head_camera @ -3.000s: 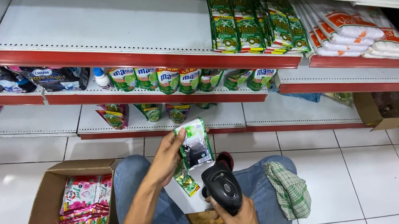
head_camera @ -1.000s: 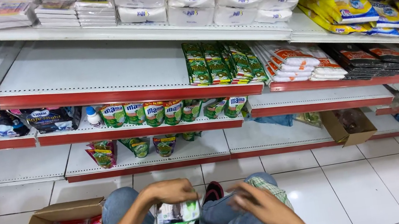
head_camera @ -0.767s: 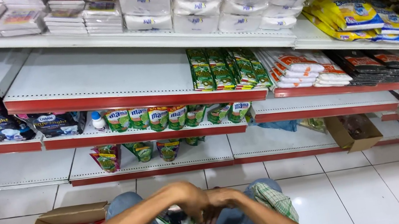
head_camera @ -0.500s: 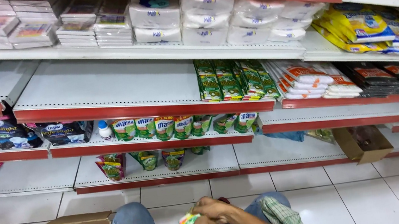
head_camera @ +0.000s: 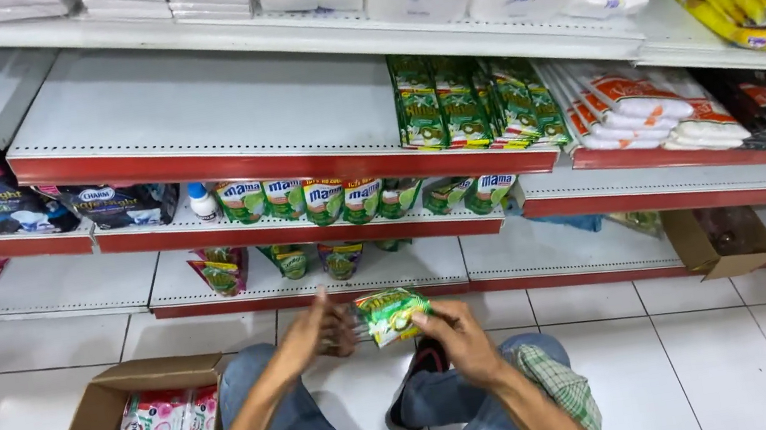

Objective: The recorder is scanning barcodes on small detergent packets and wiping them with a cloth before putting them in a box.

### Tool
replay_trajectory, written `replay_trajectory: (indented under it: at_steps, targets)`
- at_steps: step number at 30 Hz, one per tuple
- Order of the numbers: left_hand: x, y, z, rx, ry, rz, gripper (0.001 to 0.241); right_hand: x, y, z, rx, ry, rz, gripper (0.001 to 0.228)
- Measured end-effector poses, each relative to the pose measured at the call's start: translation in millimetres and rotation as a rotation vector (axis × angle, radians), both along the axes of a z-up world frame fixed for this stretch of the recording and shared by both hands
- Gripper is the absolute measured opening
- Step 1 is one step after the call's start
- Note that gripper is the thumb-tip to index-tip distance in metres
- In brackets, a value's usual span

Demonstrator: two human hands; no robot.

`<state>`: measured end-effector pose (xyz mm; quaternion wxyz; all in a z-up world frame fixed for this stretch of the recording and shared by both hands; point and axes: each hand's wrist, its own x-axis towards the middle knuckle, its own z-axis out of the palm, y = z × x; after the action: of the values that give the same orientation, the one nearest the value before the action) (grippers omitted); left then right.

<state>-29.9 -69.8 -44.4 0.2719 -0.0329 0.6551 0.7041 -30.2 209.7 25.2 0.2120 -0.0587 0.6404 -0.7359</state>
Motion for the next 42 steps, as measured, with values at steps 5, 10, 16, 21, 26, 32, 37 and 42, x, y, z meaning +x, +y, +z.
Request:
replay_trajectory:
  at_steps: [5,10,16,21,26,32,37,42]
  targets:
    - [-3.8,36.1,16.5,0.266,-0.159,0.093,0.087,29.5,-13.1,55.4,0.261,0.129,0.178,0.028]
    - [-23.8,33.5,-10.8,0.015,-0.094,0.173,0.067,46.8,-12.9,68.3,0.155,0.746,0.448,0.022]
    - [-28.1,24.0,17.0,-0.639,0.43,0.161,0.05,47.1,-6.8,52.8,0.519,0.308,0.609,0.025]
    - [-23.3,25.9,22.9,-0.432,0.42,0.273,0.051,28.9,3.8,-12.4,0.549,0.162,0.742,0.037]
    - [5.4,29.3,28.0,-0.185,0.416,0.262,0.053,-1.7,10.1,-73.5,0.118,-0.313,0.506,0.063]
    - [40.3,49.5,81.1,-0.123,0.483,0.075,0.051,-54.5,-23.6,-46.7,-0.473,-0.662,0.0,0.068]
    - [57.7,46.4,81.0,-0.395,0.289,-0.183,0.055,-79.5,-22.2,-14.7,-0.38,-0.421,-0.044,0.046]
    - [70.2,61.3,-2.2,-0.188,0.222,0.305,0.048,-60.1,-17.4,40.3,-0.43,-0.29,-0.066,0.037]
